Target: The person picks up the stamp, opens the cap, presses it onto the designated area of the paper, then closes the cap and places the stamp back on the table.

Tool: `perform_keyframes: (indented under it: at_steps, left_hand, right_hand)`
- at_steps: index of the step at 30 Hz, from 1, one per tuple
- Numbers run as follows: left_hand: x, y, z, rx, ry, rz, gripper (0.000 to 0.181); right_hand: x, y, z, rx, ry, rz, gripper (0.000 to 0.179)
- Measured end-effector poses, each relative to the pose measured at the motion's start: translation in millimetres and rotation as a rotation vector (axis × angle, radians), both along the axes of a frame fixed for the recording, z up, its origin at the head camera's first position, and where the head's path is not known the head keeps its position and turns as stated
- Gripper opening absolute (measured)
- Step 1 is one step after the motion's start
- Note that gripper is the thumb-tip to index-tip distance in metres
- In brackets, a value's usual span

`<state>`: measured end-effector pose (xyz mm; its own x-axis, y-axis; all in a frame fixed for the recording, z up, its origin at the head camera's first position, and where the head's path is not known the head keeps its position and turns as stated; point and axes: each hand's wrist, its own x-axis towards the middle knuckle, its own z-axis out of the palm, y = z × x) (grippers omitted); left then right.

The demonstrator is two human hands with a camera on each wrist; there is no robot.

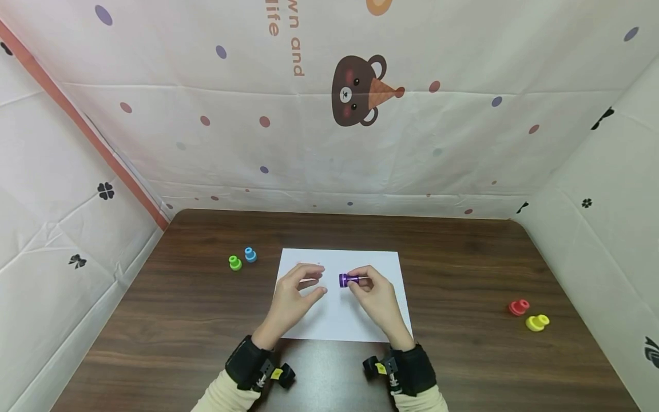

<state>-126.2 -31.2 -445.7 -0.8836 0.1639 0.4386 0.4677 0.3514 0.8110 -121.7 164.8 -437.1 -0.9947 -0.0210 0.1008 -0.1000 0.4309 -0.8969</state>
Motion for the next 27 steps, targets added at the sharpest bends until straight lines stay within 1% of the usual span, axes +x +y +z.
perform_keyframes:
  at_steps: [7, 14, 19, 27]
  left_hand:
    - [1.6, 8.8, 0.6, 0.061, -0.008, -0.061, 0.035]
    - [1.5, 12.4, 0.5, 0.133, -0.033, -0.082, 0.030]
    - [2.2, 12.5, 0.0, 0.140, -0.043, -0.087, 0.025]
    - [3.2, 10.8, 0.8, 0.139, -0.098, -0.090, 0.022]
  right_hand:
    - [2.6, -12.0, 0.8, -0.093, -0.040, 0.023, 0.018]
    - [6.2, -19.8, -1.2, -0.175, -0.064, 0.038, 0.018]
    - [7.2, -21.0, -1.6, -0.194, -0.073, 0.041, 0.019]
    - [7.7, -20.2, 0.1, -0.203, -0.075, 0.066, 0.020]
